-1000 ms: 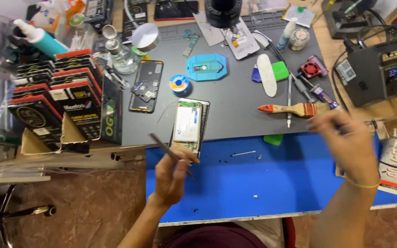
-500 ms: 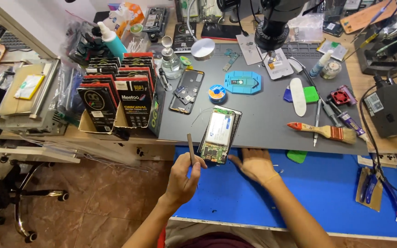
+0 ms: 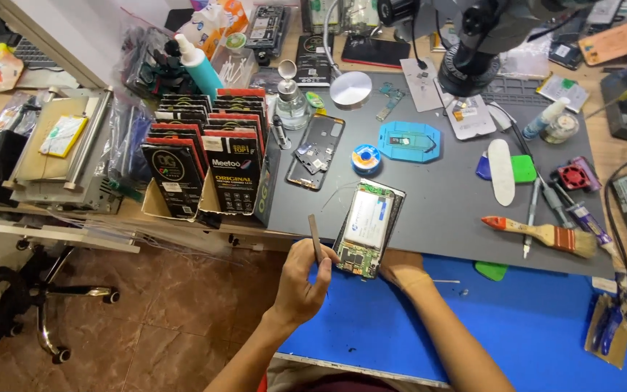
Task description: A person is performing delicate repair work on a smartphone motherboard using a soldering iron and tweezers on a specialized workbench.
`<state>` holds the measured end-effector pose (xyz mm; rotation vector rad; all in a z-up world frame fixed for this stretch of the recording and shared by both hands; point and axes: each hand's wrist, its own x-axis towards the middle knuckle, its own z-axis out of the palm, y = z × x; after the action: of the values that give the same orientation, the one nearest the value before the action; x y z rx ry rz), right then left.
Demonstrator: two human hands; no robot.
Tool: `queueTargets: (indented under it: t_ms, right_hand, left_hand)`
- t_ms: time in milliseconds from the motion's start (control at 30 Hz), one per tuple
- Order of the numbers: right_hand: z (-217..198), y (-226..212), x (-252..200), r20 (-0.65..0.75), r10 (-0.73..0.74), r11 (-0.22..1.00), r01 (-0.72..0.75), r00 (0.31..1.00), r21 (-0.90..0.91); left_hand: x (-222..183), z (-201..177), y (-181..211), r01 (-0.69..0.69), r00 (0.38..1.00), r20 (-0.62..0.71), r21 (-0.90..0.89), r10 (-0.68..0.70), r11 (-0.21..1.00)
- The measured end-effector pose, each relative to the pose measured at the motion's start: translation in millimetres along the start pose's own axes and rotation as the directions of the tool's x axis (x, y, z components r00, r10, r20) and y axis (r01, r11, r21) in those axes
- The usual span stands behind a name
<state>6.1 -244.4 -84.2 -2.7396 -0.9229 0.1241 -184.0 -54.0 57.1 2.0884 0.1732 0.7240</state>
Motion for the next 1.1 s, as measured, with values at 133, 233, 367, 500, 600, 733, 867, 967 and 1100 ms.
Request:
queueTargets:
  t_ms: [133, 233, 367, 500, 600, 733, 867, 967, 1100]
  right_hand:
    - [5, 8, 4, -0.035, -0.021, 1.000, 0.021, 0.999, -0.010]
    - [-1, 50, -16, -0.213, -0.013, 0.972, -0.038, 0.977, -0.234]
    - [-5, 104, -31, -0.212, 0.093, 0.933, -0.159, 0.973, -0.322]
    - [-1, 148, -44, -0.123, 0.227, 0.917, -0.254, 0.966, -0.309]
    - [-7, 150, -52, -0.159, 0.176, 0.934, -0.216, 0.971, -0.285]
    - [-24, 133, -61, -0.088, 0.215, 0.972, -0.222, 0.973, -0.076]
    - [-51, 108, -73, -0.003, 0.270, 0.960, -0.269, 0.963, 0.072]
    - [-75, 106, -92, -0.100, 0.154, 0.980, -0.140, 0.983, 0.142]
    - [-113, 79, -121, -0.167, 0.049, 0.999, -0.049, 0.985, 0.005]
  left_hand:
    - [19, 2, 1, -0.080, 0.997, -0.027, -0.067, 0.078, 0.995]
    - [26, 8, 1, -0.142, 0.989, -0.044, -0.095, 0.138, 0.985]
    - [29, 15, 7, -0.120, 0.993, -0.021, -0.098, 0.118, 0.988]
    - [30, 15, 18, -0.187, 0.982, -0.028, -0.108, 0.185, 0.976]
    - [27, 13, 24, -0.218, 0.976, -0.042, -0.107, 0.215, 0.970]
    - [19, 12, 30, -0.247, 0.968, -0.059, -0.097, 0.242, 0.964]
    - [13, 14, 33, -0.261, 0.965, -0.013, -0.133, 0.261, 0.956]
    - [10, 29, 36, -0.260, 0.964, 0.017, -0.136, 0.265, 0.956]
    - [0, 45, 46, 0.133, 0.979, 0.195, -0.348, -0.067, 0.928]
